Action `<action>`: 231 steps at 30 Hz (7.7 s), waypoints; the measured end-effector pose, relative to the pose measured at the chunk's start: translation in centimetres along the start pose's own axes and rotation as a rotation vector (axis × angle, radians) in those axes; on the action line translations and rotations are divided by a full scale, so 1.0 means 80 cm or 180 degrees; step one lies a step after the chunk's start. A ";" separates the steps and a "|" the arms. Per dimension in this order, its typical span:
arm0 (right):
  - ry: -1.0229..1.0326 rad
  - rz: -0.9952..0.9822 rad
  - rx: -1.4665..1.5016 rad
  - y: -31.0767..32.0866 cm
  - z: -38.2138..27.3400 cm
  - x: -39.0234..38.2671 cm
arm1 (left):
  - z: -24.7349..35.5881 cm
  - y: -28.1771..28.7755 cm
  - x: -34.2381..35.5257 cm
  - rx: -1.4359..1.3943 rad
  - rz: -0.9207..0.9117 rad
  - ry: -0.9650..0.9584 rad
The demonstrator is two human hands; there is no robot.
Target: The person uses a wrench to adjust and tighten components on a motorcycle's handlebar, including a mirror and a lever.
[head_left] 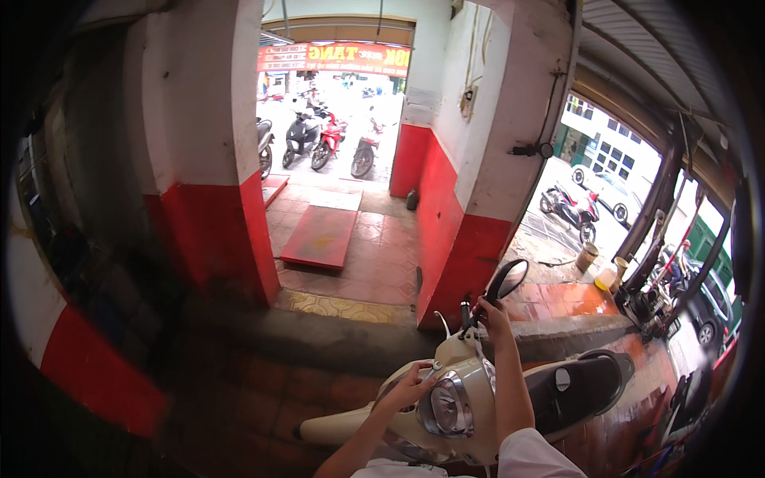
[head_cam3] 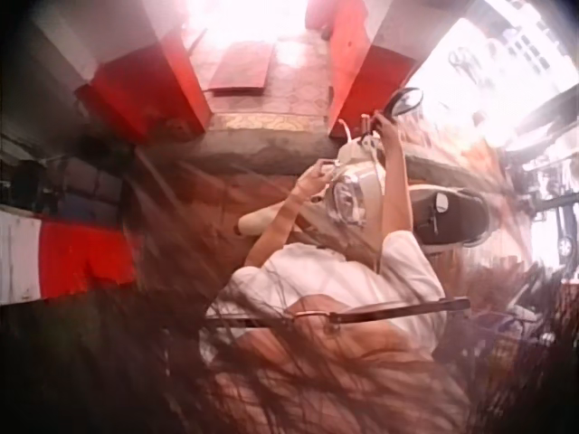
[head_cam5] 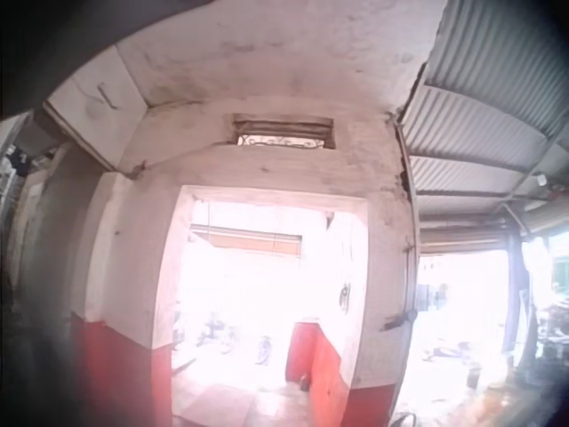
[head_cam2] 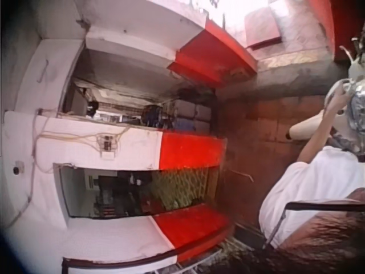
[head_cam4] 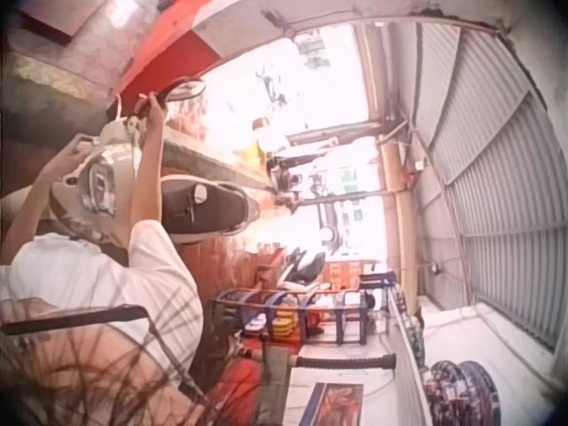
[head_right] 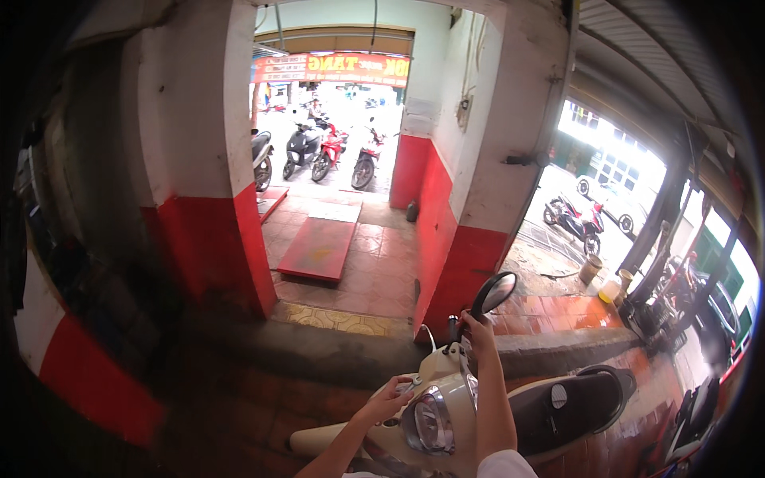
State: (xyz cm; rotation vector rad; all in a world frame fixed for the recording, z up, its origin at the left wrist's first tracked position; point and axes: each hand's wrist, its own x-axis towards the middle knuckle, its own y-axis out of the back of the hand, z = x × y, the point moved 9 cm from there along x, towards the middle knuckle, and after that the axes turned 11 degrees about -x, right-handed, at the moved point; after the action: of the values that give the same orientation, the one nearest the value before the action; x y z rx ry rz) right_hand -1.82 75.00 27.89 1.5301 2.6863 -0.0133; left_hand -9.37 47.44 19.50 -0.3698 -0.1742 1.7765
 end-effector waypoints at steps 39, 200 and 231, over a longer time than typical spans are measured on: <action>0.0026 -0.0368 0.0298 -0.021 0.000 0.004 | -0.011 -0.025 0.030 -0.0235 -0.0258 -0.0003; -0.1941 0.1075 -0.2491 0.772 0.451 -0.363 | -0.435 -0.666 0.371 0.3450 -0.0811 -0.0793; 0.0070 -0.0206 0.1766 0.484 0.095 -0.369 | -0.039 -0.609 0.173 0.0941 -0.2178 0.0092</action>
State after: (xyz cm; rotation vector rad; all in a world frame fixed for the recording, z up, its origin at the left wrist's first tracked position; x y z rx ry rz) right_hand 46.81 69.18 22.35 1.5504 2.8971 -0.8096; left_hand 33.77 72.21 29.70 -0.0979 -0.0085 1.0970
